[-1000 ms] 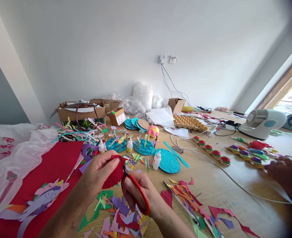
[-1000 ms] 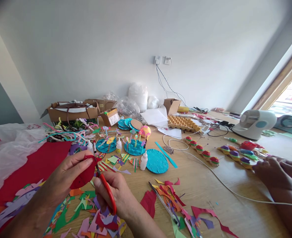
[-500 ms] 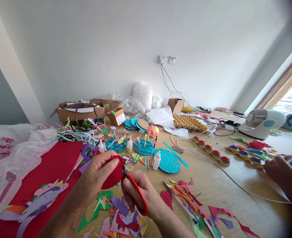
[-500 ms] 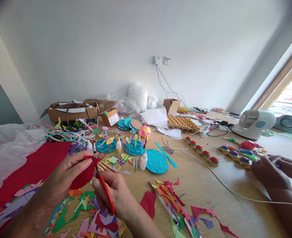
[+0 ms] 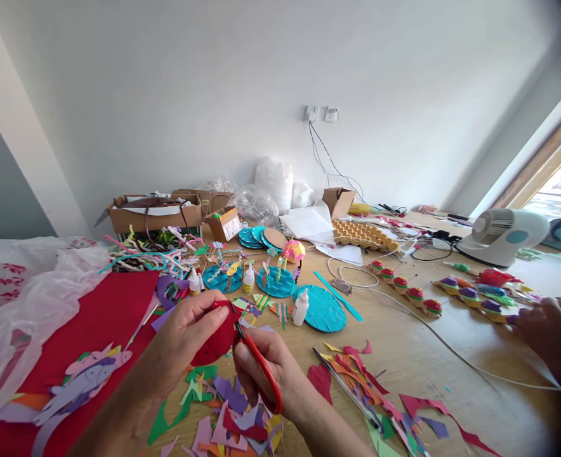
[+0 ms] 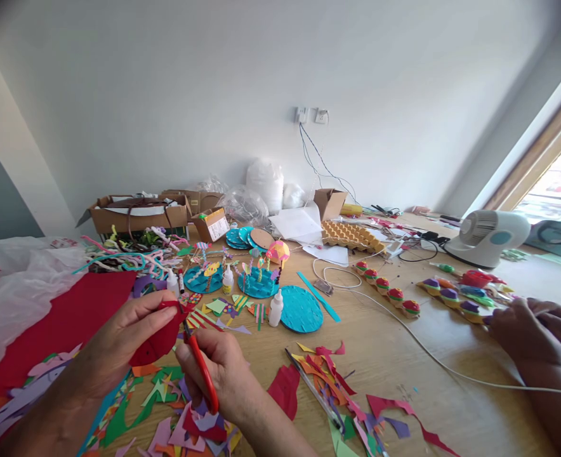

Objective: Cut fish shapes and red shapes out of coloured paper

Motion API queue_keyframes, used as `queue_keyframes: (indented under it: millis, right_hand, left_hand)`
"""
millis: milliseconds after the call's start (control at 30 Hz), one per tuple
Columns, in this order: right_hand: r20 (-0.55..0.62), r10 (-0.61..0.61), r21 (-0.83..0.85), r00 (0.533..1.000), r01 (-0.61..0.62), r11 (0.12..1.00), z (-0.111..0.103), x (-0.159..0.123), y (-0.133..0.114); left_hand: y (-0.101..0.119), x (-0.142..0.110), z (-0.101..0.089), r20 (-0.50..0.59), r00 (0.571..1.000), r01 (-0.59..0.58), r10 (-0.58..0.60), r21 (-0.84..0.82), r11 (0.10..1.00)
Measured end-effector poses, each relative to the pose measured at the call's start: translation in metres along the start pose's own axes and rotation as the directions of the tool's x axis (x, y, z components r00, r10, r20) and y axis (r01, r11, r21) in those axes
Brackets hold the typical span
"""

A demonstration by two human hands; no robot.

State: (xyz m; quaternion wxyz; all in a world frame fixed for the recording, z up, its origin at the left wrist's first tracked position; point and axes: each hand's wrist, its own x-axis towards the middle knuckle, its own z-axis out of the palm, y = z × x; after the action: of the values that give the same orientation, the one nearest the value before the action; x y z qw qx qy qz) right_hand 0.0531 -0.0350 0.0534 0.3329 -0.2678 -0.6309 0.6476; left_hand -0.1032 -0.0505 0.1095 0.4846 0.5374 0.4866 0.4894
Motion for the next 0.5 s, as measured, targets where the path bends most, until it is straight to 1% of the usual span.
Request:
queue_keyframes:
  millis: [133, 267, 400, 500]
  right_hand:
    - [0.005, 0.002, 0.001, 1.000, -0.002, 1.000, 0.0010, -0.0004, -0.0029]
    - [-0.005, 0.001, -0.001, 1.000, -0.001, 1.000, 0.0018, -0.0011, -0.0043]
    - [-0.012, -0.027, 0.004, 1.000, 0.027, 1.000, 0.0020, -0.0009, -0.0022]
    - [-0.018, -0.020, 0.027, 1.000, 0.021, 0.999, 0.0029, -0.0006, 0.0002]
  left_hand:
    - [-0.0018, 0.0020, -0.0040, 0.060, 0.998, 0.009, -0.010, 0.013, 1.000]
    - [-0.0027, 0.0024, -0.0051, 0.063, 0.998, 0.023, -0.024, 0.013, 1.000]
    - [-0.0027, 0.0023, -0.0067, 0.095, 0.995, 0.020, -0.023, 0.032, 0.999]
    - [-0.0025, 0.0020, -0.0088, 0.104, 0.994, 0.036, -0.039, 0.032, 0.999]
